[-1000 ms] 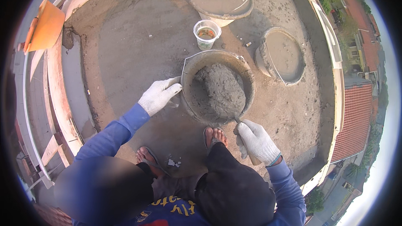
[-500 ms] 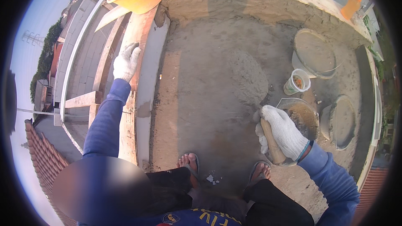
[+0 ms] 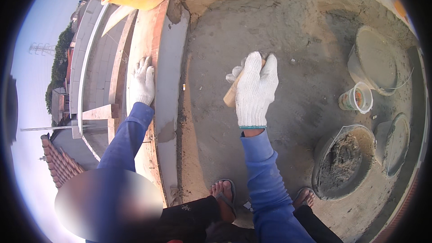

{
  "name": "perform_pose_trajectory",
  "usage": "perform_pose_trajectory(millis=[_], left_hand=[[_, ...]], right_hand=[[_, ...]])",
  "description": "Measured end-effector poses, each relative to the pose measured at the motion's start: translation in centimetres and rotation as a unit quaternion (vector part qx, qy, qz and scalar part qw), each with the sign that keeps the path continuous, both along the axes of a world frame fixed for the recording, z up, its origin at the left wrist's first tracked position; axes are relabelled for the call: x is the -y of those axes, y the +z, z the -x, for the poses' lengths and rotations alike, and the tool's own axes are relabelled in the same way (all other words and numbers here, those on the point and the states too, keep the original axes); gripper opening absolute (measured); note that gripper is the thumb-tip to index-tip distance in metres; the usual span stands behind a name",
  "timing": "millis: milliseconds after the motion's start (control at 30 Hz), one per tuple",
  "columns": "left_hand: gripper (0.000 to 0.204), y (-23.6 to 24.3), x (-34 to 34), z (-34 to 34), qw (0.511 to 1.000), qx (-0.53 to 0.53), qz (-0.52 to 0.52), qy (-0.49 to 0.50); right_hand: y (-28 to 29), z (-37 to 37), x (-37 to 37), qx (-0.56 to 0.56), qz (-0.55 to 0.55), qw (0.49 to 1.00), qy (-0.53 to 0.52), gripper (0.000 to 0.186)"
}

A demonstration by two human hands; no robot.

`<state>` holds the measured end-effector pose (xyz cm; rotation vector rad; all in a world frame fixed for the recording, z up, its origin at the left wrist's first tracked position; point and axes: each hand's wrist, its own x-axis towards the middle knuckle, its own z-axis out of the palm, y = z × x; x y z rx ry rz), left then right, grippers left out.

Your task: The person scoops cement from a bucket using a trowel and applies it to a wooden frame on a rooftop. They repeatedly smooth and spread the cement along the frame's edge, occasionally retrieving tools from a nearby bucket.

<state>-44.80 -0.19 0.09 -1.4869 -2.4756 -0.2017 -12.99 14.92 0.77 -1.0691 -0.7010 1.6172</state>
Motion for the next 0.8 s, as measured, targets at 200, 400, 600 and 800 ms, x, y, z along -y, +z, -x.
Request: perform_pose_trajectory(millis=[200, 400, 600, 800], left_hand=[[0.05, 0.9, -0.7, -0.8, 0.999, -0.018, 0.028, 0.014], [0.049, -0.5, -0.4, 0.1, 0.999, -0.007, 0.032, 0.016], [0.05, 0.1, 0.0, -0.2, 0.999, -0.012, 0.022, 0.019], [0.051, -0.5, -2.2, -1.2, 0.999, -0.013, 0.028, 0.024]], right_hand=[[-3.5, 11.0, -1.9, 0.288, -0.028, 0.951, -0.111, 0.054], [-4.3, 14.7, 9.5, 0.324, -0.192, 0.869, 0.32, 0.05], [-4.6, 8.3, 11.9, 0.368, -0.118, 0.865, 0.32, 0.052], [-0.7, -3.6, 3.0, 0.478, -0.191, 0.773, 0.372, 0.053]])
